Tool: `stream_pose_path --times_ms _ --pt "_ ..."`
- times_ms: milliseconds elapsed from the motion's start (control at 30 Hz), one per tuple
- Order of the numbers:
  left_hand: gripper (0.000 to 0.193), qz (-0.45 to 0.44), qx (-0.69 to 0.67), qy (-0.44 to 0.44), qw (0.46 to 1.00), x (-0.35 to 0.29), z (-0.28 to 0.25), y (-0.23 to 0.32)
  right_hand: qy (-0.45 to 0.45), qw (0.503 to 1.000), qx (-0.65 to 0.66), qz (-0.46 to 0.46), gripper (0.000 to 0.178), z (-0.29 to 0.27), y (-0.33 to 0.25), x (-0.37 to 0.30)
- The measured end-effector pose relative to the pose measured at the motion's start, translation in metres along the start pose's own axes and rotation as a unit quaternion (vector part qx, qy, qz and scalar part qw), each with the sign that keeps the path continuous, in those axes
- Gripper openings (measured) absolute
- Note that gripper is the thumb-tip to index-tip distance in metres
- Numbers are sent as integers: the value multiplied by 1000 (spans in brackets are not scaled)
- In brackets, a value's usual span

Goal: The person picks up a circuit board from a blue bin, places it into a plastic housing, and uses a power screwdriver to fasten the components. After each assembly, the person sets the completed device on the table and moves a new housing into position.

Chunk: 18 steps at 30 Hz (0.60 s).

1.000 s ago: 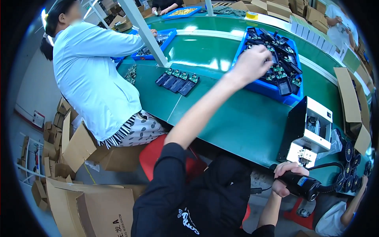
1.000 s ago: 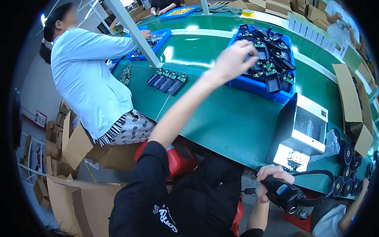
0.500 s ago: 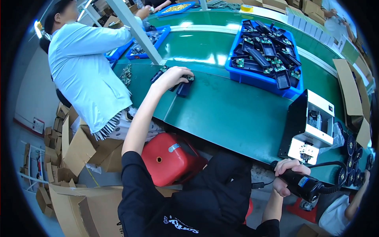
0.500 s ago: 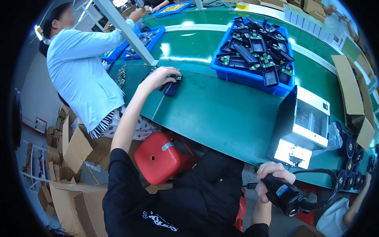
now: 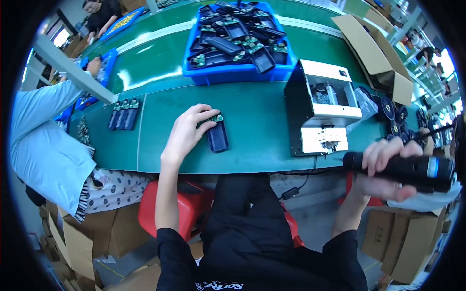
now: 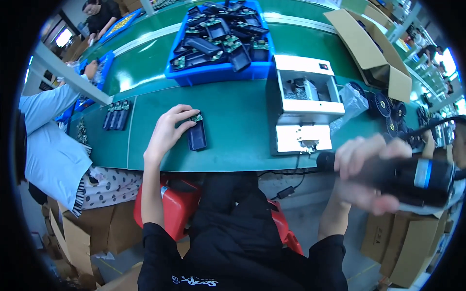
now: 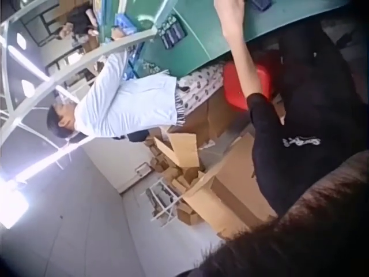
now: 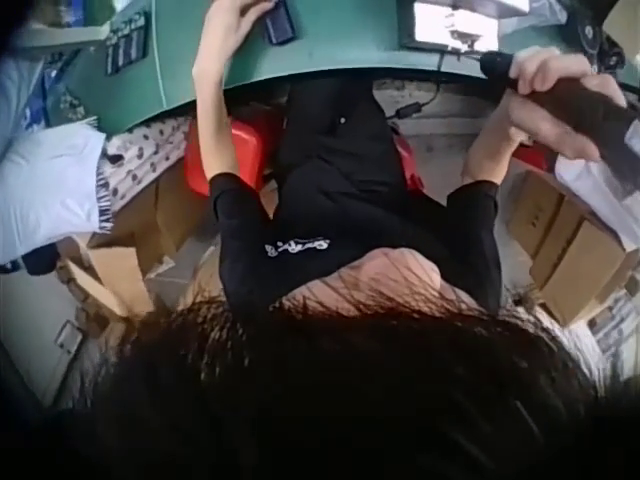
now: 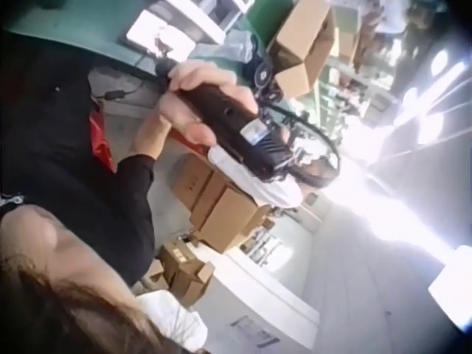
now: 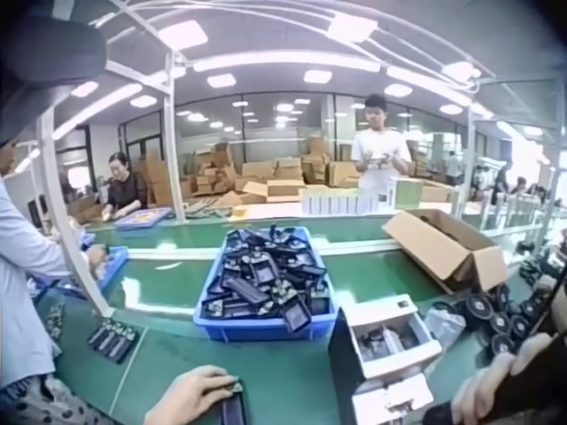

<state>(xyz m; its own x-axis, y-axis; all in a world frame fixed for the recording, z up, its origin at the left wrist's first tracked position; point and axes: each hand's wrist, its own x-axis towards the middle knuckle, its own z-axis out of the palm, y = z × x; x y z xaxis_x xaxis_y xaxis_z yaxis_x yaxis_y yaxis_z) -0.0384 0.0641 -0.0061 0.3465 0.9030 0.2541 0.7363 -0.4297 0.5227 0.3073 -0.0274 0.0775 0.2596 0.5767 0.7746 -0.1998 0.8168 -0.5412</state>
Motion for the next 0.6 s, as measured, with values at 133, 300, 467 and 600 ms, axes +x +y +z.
stream_pose_path --times_ms 133,300,467,600 --pt "29 10 -82 -1 997 2 27 26 3 996 -81 25 70 -3 12 8" --pt "27 53 -182 -23 982 -2 52 44 0 993 -103 61 71 -5 27 2" --pt "26 81 -222 -16 972 -8 67 55 -9 991 -114 74 72 -5 33 0" --pt "26 75 -222 -7 972 -12 72 55 -17 992 -106 69 70 -6 32 -1"
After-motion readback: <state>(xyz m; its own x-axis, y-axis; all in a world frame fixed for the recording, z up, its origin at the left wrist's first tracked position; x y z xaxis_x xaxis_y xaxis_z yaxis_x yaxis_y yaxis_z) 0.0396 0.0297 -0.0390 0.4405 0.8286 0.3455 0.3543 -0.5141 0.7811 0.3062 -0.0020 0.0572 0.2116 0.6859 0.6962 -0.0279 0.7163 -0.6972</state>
